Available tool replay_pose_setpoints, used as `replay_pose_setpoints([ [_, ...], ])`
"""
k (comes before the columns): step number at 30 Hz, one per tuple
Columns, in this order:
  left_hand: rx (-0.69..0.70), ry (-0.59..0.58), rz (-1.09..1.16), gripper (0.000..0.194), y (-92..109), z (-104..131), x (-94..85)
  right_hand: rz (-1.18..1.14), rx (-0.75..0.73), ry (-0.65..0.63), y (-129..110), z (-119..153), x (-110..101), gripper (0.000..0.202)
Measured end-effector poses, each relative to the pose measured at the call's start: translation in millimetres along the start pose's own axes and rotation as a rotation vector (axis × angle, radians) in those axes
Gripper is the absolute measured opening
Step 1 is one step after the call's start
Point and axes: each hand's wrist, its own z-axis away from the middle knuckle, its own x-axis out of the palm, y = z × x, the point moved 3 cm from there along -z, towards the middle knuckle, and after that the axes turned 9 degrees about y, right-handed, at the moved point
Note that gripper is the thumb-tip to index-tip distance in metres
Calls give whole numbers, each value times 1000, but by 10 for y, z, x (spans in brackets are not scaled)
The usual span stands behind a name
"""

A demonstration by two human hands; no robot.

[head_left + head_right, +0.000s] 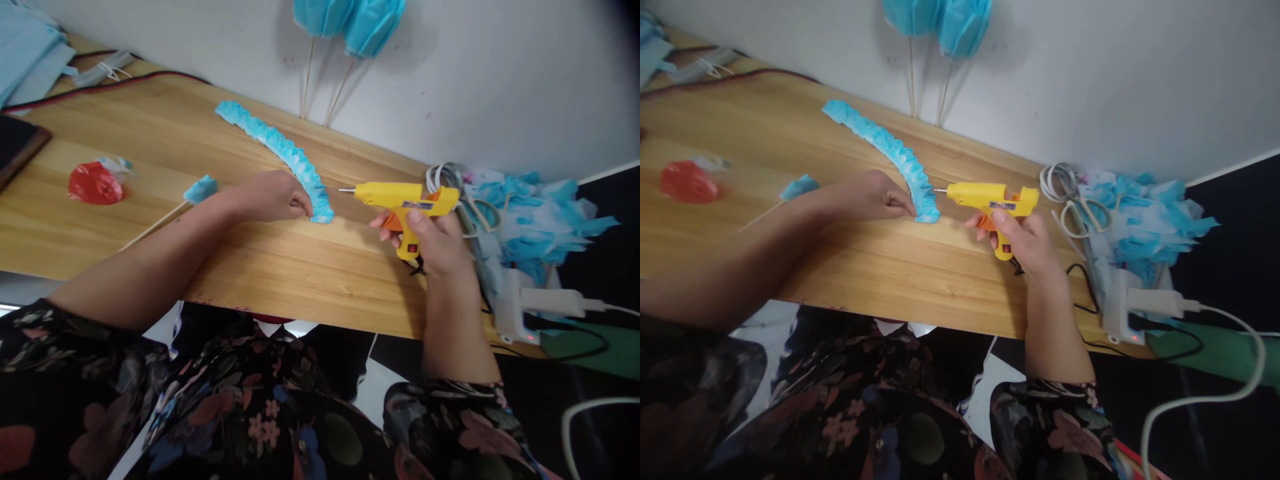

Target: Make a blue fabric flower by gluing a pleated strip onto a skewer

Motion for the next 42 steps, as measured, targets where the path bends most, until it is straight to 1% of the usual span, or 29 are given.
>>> replay_pose_setpoints([
  [2, 7, 8, 2, 33, 5, 4, -5, -31, 10, 31, -11, 1, -11, 38],
  [5, 29, 22, 4, 32, 8, 4, -8, 69, 0, -30, -23, -3, 3, 36],
  [7, 35, 25, -6, 32, -2, -2, -2, 196, -48, -95, -34, -9, 28, 34],
  [9, 31, 22, -12, 32, -20, -10, 7, 316, -126, -148, -56, -11, 63, 33],
  [12, 12, 16, 5, 32, -37, -19, 18, 409, -204, -186, -91, -5, 114, 35],
  [15, -4, 6, 14, 32, -21, -19, 15, 452, -196, -182, -106, 7, 145, 35],
  [18, -16, -8, -9, 34, 23, -8, -4, 494, -150, -182, -97, 16, 163, 28],
  [21, -10, -22, -30, 36, 62, 7, -23, 541, -143, -192, -84, 22, 177, 25],
  [26, 14, 3, -30, 34, 47, 0, -24, 607, -166, -212, -59, 33, 181, 36],
  [31, 18, -2, -26, 33, 17, -10, -9, 675, -201, -225, -57, 44, 184, 39],
  [34, 23, 4, -24, 32, 33, -6, -14, 692, -218, -222, -75, 50, 191, 40],
  [37, 0, -2, -18, 30, 61, 2, -26, 707, -216, -211, -95, 56, 196, 40],
  [42, 0, -20, -25, 34, 103, 24, -54, 739, -200, -199, -109, 61, 205, 45],
])
